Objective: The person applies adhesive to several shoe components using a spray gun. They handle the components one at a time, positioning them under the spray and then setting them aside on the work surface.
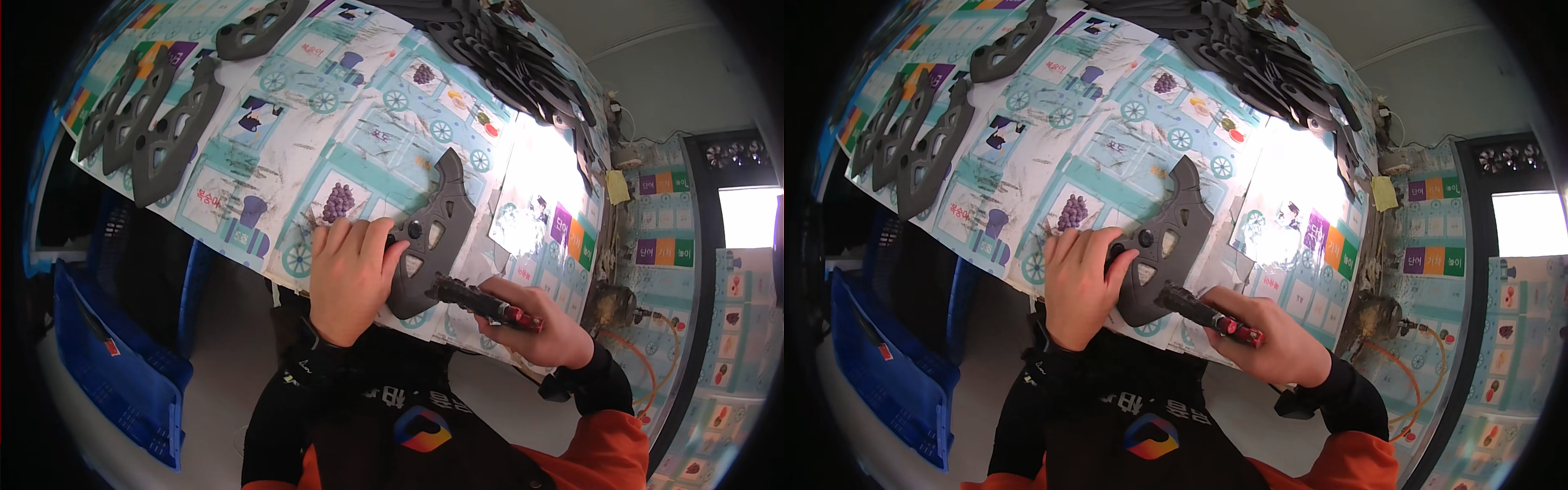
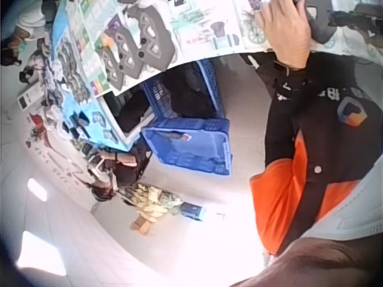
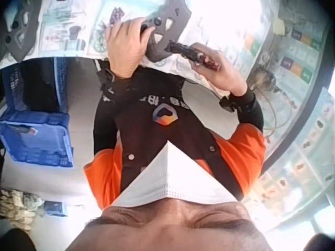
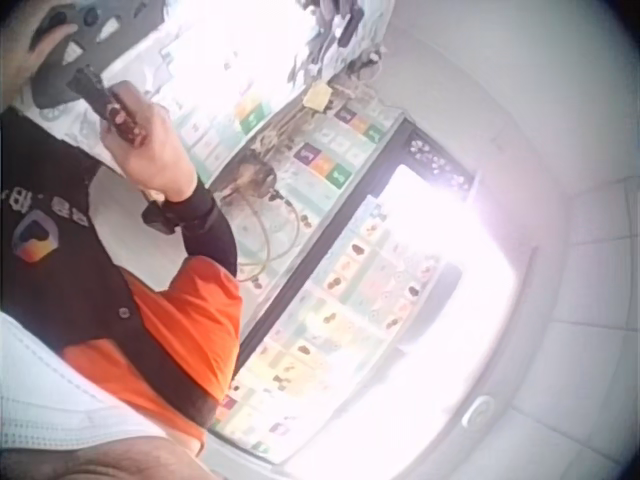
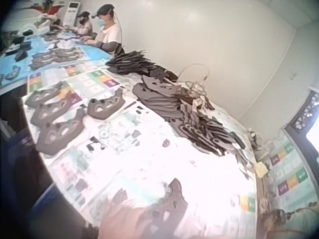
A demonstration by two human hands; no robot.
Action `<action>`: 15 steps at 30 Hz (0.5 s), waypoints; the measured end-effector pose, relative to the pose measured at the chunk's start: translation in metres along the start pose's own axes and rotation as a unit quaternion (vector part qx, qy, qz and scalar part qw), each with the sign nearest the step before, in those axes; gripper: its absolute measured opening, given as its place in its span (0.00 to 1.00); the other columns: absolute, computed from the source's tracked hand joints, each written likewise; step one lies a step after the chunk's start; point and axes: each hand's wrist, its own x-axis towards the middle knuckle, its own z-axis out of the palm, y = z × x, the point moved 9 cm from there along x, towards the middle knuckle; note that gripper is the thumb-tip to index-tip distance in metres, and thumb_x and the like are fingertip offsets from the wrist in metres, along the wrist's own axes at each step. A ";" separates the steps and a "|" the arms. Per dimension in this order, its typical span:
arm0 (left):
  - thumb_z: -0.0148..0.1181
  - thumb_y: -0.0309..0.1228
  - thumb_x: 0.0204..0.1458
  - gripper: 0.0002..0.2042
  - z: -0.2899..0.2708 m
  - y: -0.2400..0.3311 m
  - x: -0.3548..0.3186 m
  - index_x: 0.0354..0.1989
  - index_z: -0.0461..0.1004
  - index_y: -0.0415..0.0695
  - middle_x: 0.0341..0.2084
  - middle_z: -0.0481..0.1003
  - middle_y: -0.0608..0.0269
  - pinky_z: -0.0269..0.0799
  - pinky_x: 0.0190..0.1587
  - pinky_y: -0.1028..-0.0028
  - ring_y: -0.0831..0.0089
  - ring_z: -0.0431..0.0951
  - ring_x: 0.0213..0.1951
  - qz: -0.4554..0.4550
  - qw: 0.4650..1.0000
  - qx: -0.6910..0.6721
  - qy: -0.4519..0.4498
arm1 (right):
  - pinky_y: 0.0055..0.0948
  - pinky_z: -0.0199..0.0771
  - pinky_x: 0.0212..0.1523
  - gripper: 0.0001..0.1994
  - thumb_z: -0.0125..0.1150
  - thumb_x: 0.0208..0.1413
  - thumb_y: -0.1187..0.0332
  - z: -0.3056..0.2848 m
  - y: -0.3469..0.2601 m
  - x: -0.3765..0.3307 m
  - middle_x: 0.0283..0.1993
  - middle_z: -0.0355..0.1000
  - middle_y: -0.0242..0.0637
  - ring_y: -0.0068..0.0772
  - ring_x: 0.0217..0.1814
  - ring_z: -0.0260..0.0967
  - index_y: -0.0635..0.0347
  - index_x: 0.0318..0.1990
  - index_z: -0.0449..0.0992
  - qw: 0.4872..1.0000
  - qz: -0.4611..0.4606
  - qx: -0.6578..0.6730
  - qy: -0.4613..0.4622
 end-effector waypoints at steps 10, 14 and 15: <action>0.75 0.32 0.55 0.15 0.001 -0.002 0.003 0.47 0.77 0.44 0.33 0.78 0.61 0.65 0.45 0.60 0.58 0.74 0.38 -0.006 1.000 -0.007 -0.011 | 0.41 0.71 0.40 0.17 0.64 0.60 0.76 0.000 -0.009 0.009 0.33 0.70 0.53 0.56 0.33 0.68 0.67 0.57 0.73 0.998 -0.047 -0.038 0.000; 0.74 0.32 0.56 0.15 0.001 -0.003 0.004 0.47 0.77 0.44 0.33 0.78 0.61 0.65 0.46 0.60 0.58 0.74 0.38 -0.006 1.000 -0.005 -0.015 | 0.34 0.69 0.41 0.14 0.65 0.60 0.78 0.002 -0.008 0.011 0.37 0.70 0.41 0.36 0.35 0.67 0.68 0.53 0.74 0.999 -0.044 -0.030 -0.008; 0.74 0.32 0.56 0.14 0.002 -0.003 0.004 0.48 0.77 0.44 0.33 0.78 0.61 0.65 0.46 0.60 0.58 0.74 0.38 -0.007 1.000 -0.005 -0.016 | 0.34 0.69 0.41 0.14 0.65 0.60 0.78 0.003 -0.010 0.011 0.37 0.70 0.41 0.36 0.35 0.67 0.68 0.53 0.74 0.999 -0.043 -0.030 -0.009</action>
